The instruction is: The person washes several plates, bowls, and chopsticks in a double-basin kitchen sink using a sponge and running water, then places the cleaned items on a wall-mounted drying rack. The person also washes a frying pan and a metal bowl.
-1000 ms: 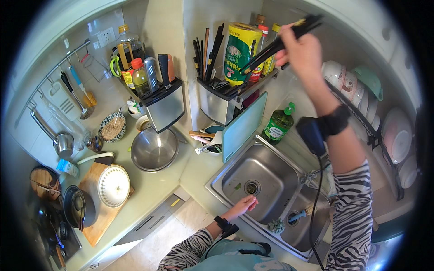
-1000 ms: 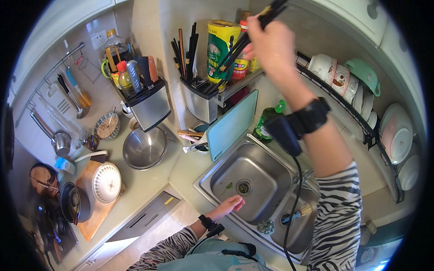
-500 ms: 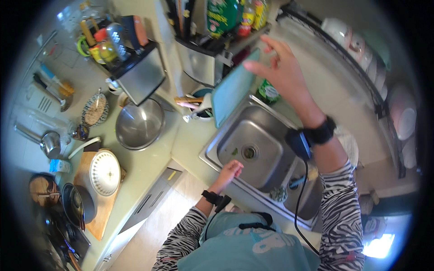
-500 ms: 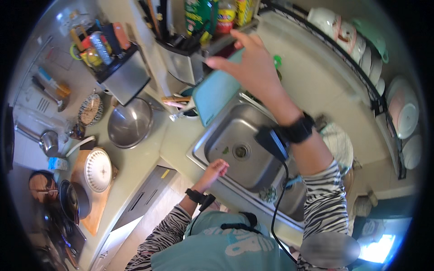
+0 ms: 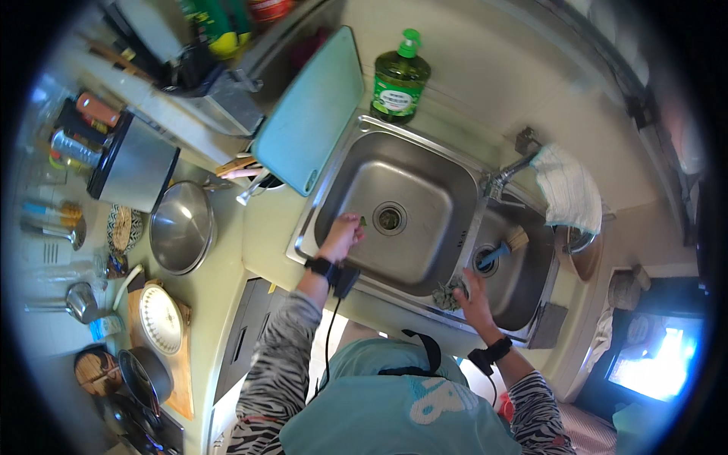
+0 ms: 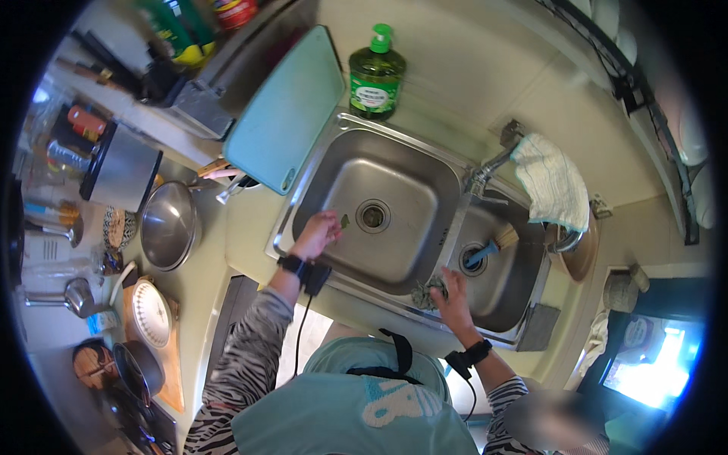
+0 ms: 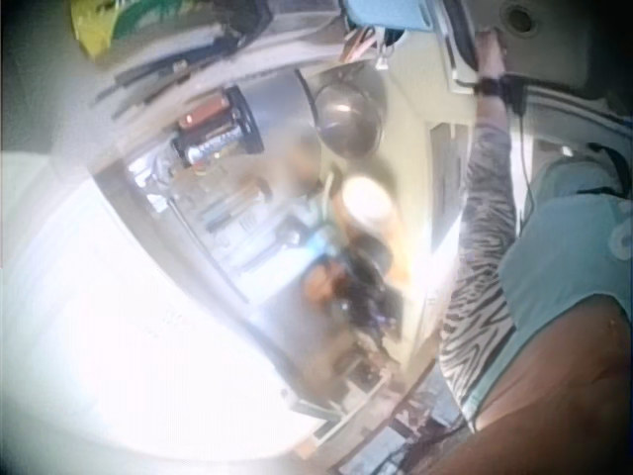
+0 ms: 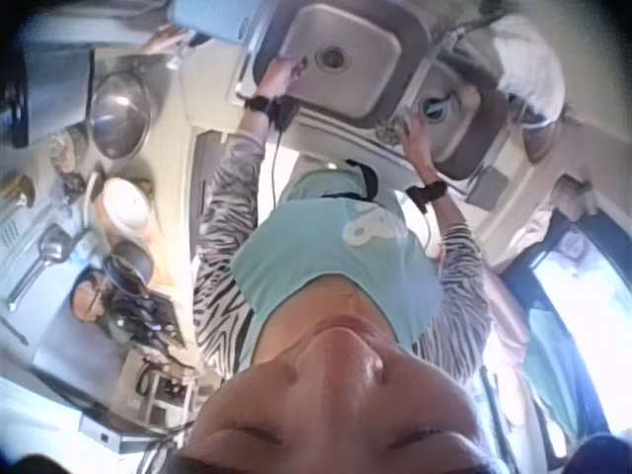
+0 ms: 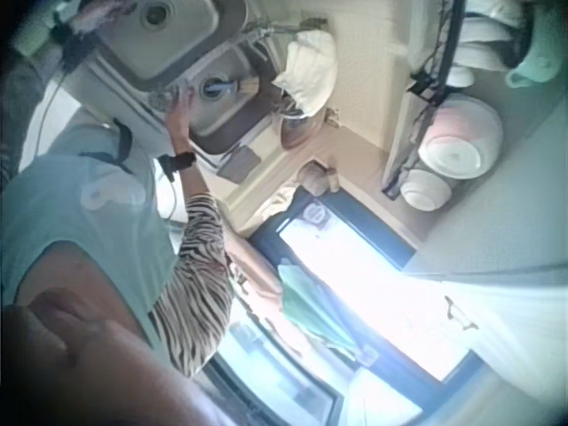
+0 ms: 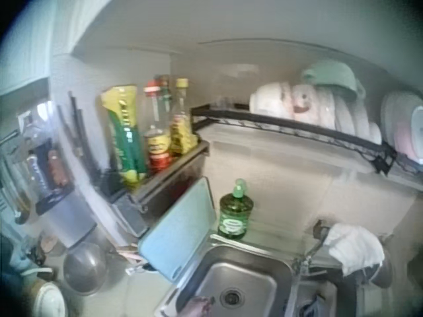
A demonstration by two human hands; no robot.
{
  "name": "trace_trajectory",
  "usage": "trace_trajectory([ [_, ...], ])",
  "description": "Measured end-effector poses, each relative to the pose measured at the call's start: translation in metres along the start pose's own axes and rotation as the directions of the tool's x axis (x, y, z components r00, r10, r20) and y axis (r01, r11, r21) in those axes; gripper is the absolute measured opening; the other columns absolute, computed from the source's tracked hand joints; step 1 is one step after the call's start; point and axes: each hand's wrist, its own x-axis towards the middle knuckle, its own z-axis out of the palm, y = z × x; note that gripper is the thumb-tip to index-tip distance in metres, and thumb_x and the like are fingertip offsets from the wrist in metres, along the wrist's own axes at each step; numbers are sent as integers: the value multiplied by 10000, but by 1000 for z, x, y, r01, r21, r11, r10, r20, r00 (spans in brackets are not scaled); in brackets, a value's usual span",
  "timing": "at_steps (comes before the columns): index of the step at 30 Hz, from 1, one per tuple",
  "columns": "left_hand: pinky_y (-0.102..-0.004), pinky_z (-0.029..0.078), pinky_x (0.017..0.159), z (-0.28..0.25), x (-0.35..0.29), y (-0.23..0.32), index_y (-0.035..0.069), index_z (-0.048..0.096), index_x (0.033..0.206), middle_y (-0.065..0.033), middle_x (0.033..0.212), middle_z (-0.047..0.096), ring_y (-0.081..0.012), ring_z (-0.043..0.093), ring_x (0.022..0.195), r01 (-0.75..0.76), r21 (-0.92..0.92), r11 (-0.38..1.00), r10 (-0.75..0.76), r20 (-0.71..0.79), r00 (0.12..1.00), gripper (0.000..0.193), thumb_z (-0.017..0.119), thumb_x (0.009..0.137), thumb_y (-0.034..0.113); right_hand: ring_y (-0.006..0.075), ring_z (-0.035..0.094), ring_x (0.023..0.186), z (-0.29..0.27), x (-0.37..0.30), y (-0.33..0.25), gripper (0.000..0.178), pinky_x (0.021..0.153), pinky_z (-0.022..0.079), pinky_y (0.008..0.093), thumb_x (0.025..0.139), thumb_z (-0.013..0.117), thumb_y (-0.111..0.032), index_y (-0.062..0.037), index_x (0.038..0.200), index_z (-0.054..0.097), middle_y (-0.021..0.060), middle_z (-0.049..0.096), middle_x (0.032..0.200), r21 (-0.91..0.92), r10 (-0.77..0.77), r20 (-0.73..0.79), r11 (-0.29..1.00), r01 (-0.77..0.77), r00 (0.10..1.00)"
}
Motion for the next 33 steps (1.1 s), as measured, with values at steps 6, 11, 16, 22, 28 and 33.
trace_trajectory([
  [6,-473,518,680,-19,150,-41,128,663,1052,-66,1124,628,-302,561,1077,-75,916,-394,-137,22,990,228,546,860,164,215,606,958,-43,20,28,340,811,489,325,905,600,-152,-27,1210,518,116,599,1084,407,326,-192,885,-228,926],
  [11,-422,507,734,-21,189,-111,113,698,1051,-140,1033,678,-337,648,914,257,933,-251,182,-216,959,311,503,863,266,129,622,824,-55,-15,44,243,712,494,257,912,594,-126,-20,1129,566,65,635,989,623,428,-19,712,-324,904],
  [16,-438,516,704,58,216,-139,27,709,848,-221,794,655,-373,644,761,-557,626,-546,-201,547,812,224,516,809,133,120,620,796,-39,-37,53,199,688,494,245,924,575,-111,-11,1096,578,56,645,926,624,496,-22,686,-375,868],
  [22,-409,470,870,170,179,-122,74,618,1115,-164,1132,574,-326,551,1078,-639,751,-170,364,650,667,344,572,776,35,106,603,786,-33,-49,49,163,695,487,239,921,577,-82,-2,1062,588,42,640,873,685,571,-7,601,-412,821],
  [28,-386,452,897,144,170,-68,92,652,1017,-78,1097,605,-266,548,1080,-798,426,-426,-68,865,498,240,542,806,61,92,591,803,-44,-39,40,136,732,481,235,921,577,-83,3,1023,603,25,632,850,598,516,11,683,-419,857],
  [33,-380,455,890,58,150,-14,86,644,1040,-64,1033,630,-242,573,1021,-727,315,-610,-341,724,600,243,572,809,109,99,604,817,-41,-4,26,122,743,481,237,915,576,-71,3,1006,611,37,651,880,658,510,41,633,-408,859],
])
